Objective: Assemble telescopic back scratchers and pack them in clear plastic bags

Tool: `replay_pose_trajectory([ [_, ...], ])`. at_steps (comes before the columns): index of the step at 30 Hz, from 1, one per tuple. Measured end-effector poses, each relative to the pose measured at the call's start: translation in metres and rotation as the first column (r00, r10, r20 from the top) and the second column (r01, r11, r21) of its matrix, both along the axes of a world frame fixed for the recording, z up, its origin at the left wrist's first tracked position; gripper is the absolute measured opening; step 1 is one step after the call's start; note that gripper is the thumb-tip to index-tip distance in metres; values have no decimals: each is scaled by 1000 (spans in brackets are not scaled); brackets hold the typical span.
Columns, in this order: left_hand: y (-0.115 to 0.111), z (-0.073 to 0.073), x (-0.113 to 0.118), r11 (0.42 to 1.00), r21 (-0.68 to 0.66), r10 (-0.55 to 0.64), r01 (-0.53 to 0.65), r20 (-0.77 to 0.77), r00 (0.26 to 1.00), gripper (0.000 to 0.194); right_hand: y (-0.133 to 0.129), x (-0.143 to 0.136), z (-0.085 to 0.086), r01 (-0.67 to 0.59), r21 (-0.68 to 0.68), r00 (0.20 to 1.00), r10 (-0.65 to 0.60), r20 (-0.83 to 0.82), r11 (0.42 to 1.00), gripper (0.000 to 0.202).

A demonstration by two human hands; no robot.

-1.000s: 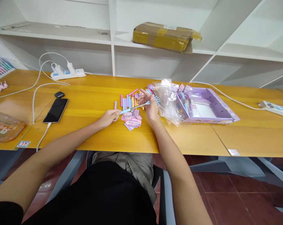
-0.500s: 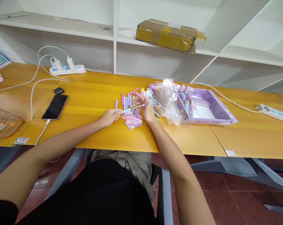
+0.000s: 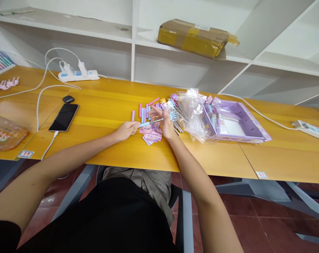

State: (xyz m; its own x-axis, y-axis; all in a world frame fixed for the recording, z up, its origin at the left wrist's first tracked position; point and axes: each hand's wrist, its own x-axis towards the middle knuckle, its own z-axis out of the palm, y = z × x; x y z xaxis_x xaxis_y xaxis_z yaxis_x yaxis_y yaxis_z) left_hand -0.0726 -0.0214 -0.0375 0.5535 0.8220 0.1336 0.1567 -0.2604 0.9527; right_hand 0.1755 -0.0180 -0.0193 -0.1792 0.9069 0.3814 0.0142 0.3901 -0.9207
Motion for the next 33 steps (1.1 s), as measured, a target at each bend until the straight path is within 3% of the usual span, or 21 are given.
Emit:
replay_pose_trajectory([
  [5,2,-4,1,999,-30,-11,12,28,1000,61,-4,-2,0,20,3,997,-20,70,1000,92],
  [9,-1,-1,3,995,-84,-47,56,95,994,62,-8,1,16,20,50,991,-27,134,999,93],
  [15,2,26,-9,988,-44,-140,148,141,980,63,-5,47,68,-56,19,959,48,279,998,67],
  [18,7,47,-23,991,43,-127,125,38,991,56,-14,70,85,33,89,941,-61,331,995,55],
  [20,7,61,-31,985,121,-112,126,-112,987,48,-27,76,90,58,203,876,-148,459,977,40],
  [23,-3,82,-35,929,320,-49,187,-394,918,37,-51,74,89,-52,354,710,-215,670,934,26],
  [26,-24,97,-30,786,540,102,302,-595,797,26,-75,63,84,-145,435,507,-311,804,889,32],
  [29,-49,106,-22,677,629,231,382,-675,701,23,-95,49,81,-183,529,309,-462,831,829,34],
  [31,-63,109,-19,681,617,286,394,-720,633,24,-105,39,79,-213,574,226,-532,816,791,34],
  [33,-71,112,-17,720,583,330,376,-765,554,25,-112,30,78,-229,596,195,-564,802,769,33],
])
